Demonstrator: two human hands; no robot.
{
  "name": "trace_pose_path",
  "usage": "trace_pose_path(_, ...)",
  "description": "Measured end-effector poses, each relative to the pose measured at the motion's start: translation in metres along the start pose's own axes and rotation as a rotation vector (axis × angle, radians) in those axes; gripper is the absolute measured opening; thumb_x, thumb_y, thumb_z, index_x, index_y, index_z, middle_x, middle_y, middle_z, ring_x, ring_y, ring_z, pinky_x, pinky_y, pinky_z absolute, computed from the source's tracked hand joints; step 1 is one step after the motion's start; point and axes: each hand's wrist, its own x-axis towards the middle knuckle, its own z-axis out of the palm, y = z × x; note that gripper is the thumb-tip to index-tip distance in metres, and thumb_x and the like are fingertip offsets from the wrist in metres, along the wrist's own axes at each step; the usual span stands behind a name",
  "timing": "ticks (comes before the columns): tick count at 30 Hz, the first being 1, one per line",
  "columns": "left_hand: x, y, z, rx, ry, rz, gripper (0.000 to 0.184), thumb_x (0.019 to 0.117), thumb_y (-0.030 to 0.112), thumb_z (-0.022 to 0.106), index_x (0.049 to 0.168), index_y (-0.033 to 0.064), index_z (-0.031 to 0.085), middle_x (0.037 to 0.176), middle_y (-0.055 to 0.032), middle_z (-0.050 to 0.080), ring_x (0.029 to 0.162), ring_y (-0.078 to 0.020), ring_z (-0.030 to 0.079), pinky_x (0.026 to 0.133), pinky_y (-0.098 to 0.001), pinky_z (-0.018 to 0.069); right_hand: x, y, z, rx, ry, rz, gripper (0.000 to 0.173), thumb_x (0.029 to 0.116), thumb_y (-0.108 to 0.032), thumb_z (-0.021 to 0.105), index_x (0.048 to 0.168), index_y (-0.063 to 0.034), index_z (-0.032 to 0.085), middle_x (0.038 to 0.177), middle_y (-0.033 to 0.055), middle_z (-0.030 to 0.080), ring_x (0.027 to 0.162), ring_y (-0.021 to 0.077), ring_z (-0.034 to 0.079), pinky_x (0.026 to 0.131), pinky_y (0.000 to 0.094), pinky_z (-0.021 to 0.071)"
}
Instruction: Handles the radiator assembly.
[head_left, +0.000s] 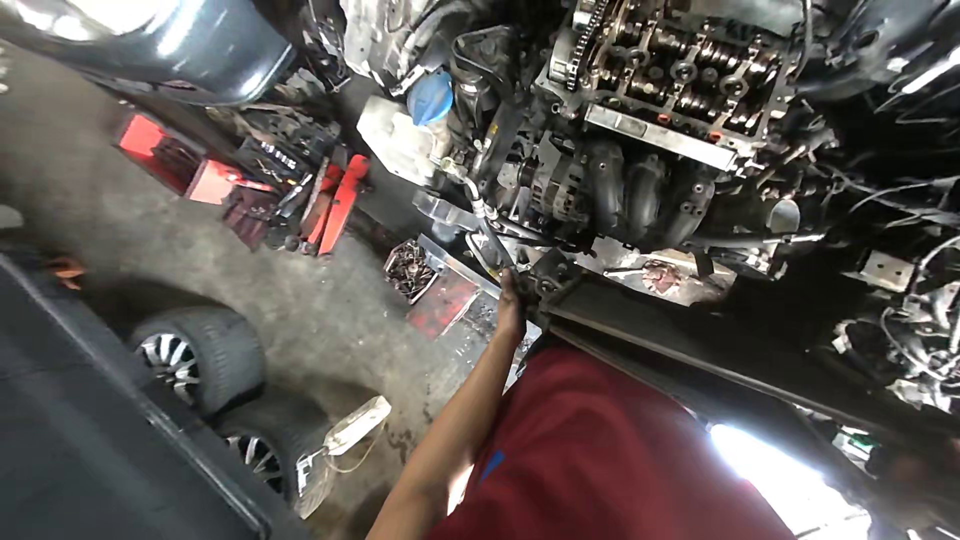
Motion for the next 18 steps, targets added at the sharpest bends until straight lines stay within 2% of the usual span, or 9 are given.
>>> trace_pose_path(2,0.000,-0.001,0.000,0.010,0.008,0.003,0.059,0.1097,0.054,0.023,0.104,0.0096,0.061,0.076,-0.0016,0.062,0.069,-0.0111,0.061,0.066,-0.0309,0.0544,-0.004,-0.009,0.012,-0.084,0.145,0.080,0.027,0.1011,-0.005,0.049,0.126,0.0042,0.057,0.107,0.0012,0.070,0.097,0.0095,0.069,0.091,0.0304,0.0577)
trace_pose_path(3,-0.001,0.000,0.001,0.014,0.016,0.005,0.058,0.1095,0.055,0.024,0.101,0.0105,0.061,0.073,-0.0006,0.061,0.066,-0.0103,0.060,0.063,-0.0295,0.0540,0.000,-0.004,0.001,-0.109,0.110,0.106,0.026,0.1017,-0.005,0.048,0.126,0.0029,0.055,0.108,0.0014,0.068,0.098,0.0103,0.067,0.092,0.0317,0.0567)
trace_pose_path(5,-0.004,0.002,0.003,0.012,0.035,-0.005,0.058,0.1094,0.055,0.025,0.096,0.0111,0.060,0.069,0.0004,0.059,0.062,-0.0096,0.058,0.059,-0.0280,0.0524,0.021,0.040,-0.060,-0.100,-0.209,-0.049,0.037,0.1026,-0.008,0.048,0.134,0.0095,0.051,0.120,0.0080,0.067,0.105,0.0168,0.067,0.093,0.0379,0.0572)
trace_pose_path(7,-0.005,0.003,0.005,0.008,0.045,-0.014,0.057,0.1096,0.054,0.026,0.097,0.0110,0.060,0.069,0.0004,0.059,0.061,-0.0096,0.059,0.059,-0.0278,0.0528,0.040,0.079,-0.082,-0.051,-0.360,-0.347,0.040,0.1025,-0.013,0.048,0.129,0.0169,0.047,0.111,0.0113,0.068,0.091,0.0144,0.070,0.073,0.0304,0.0601)
trace_pose_path(10,-0.004,0.001,0.005,0.002,0.029,0.011,0.056,0.1101,0.053,0.023,0.100,0.0114,0.059,0.071,0.0009,0.059,0.063,-0.0090,0.059,0.060,-0.0273,0.0529,0.017,0.025,-0.039,-0.040,-0.112,0.123,0.034,0.1000,-0.013,0.046,0.132,-0.0039,0.054,0.105,-0.0018,0.070,0.085,0.0064,0.067,0.076,0.0250,0.0588)
trace_pose_path(13,-0.005,0.002,0.005,0.014,0.013,0.035,0.055,0.1104,0.053,0.021,0.098,0.0136,0.058,0.070,0.0032,0.058,0.062,-0.0064,0.058,0.059,-0.0246,0.0517,0.006,-0.006,-0.018,-0.134,-0.092,0.198,0.041,0.1032,-0.010,0.044,0.142,0.0037,0.045,0.112,0.0029,0.067,0.092,0.0074,0.067,0.082,0.0285,0.0586)
trace_pose_path(15,-0.005,0.002,0.004,0.024,-0.008,0.057,0.055,0.1102,0.053,0.020,0.098,0.0149,0.057,0.069,0.0044,0.058,0.061,-0.0054,0.057,0.058,-0.0242,0.0519,0.000,-0.021,-0.004,-0.196,-0.059,0.278,0.039,0.1059,-0.013,0.043,0.143,-0.0020,0.045,0.108,-0.0021,0.066,0.088,0.0025,0.067,0.077,0.0229,0.0590)
trace_pose_path(16,-0.006,0.002,0.004,0.025,-0.018,0.060,0.054,0.1102,0.053,0.020,0.101,0.0149,0.057,0.071,0.0044,0.059,0.063,-0.0055,0.058,0.060,-0.0248,0.0531,0.000,-0.020,-0.005,-0.160,-0.051,0.308,0.038,0.1057,-0.016,0.044,0.142,-0.0074,0.048,0.105,-0.0041,0.069,0.083,0.0033,0.069,0.071,0.0229,0.0608)
trace_pose_path(18,-0.006,0.002,0.008,0.010,0.015,0.056,0.054,0.1103,0.053,0.022,0.101,0.0140,0.057,0.072,0.0035,0.059,0.063,-0.0070,0.058,0.061,-0.0270,0.0536,0.001,-0.014,-0.011,-0.110,-0.021,0.316,0.039,0.1052,-0.016,0.045,0.143,-0.0090,0.048,0.106,-0.0044,0.068,0.084,0.0042,0.068,0.071,0.0239,0.0604)
